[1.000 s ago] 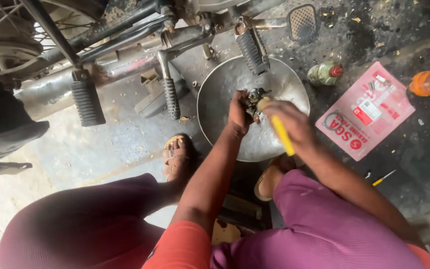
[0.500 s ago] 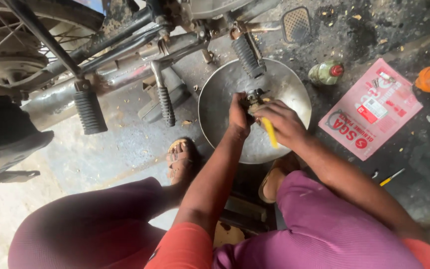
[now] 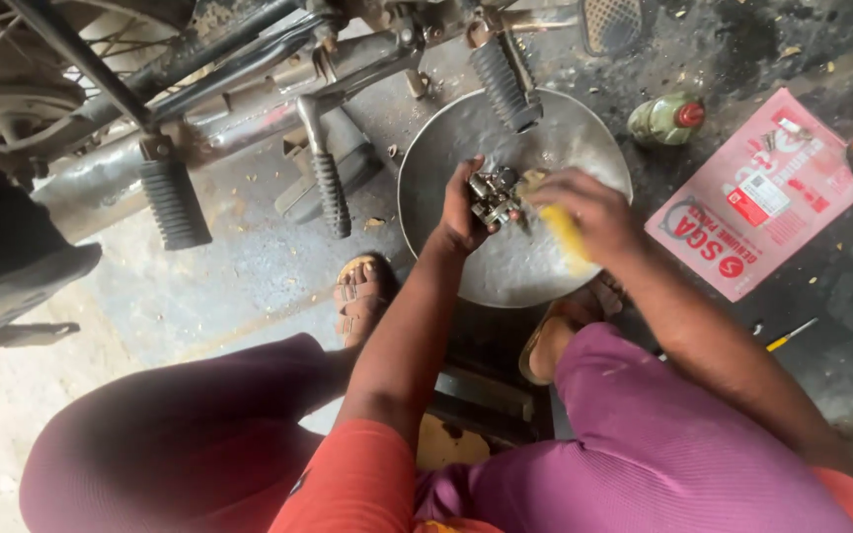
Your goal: Cleaning and reassembling a motorcycle carburetor using cleaning fluid and a brush.
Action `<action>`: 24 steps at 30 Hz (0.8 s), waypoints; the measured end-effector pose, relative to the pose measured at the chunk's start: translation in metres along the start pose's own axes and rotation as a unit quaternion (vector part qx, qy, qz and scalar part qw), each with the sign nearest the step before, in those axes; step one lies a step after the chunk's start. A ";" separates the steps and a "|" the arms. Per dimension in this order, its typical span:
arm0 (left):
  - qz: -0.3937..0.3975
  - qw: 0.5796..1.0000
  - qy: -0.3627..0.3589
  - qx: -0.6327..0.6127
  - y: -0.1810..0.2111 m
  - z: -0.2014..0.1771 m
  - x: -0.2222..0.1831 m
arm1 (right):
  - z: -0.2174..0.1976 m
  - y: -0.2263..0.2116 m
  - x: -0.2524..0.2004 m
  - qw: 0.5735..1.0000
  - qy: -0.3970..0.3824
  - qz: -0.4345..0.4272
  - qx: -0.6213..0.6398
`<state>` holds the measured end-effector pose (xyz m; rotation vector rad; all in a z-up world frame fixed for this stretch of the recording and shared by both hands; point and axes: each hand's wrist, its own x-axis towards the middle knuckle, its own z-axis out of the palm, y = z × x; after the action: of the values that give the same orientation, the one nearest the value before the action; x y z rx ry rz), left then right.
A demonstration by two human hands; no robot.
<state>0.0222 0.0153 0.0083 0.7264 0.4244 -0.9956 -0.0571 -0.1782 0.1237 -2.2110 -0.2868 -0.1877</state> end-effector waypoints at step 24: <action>-0.004 0.998 0.051 -0.028 0.035 -0.007 -0.019 | 0.075 0.097 -0.047 0.991 0.063 0.118 0.018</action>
<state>0.0432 0.0436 0.0273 0.7268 0.5432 -0.9533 -0.0735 -0.1824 -0.0067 -2.1655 0.0412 -0.1888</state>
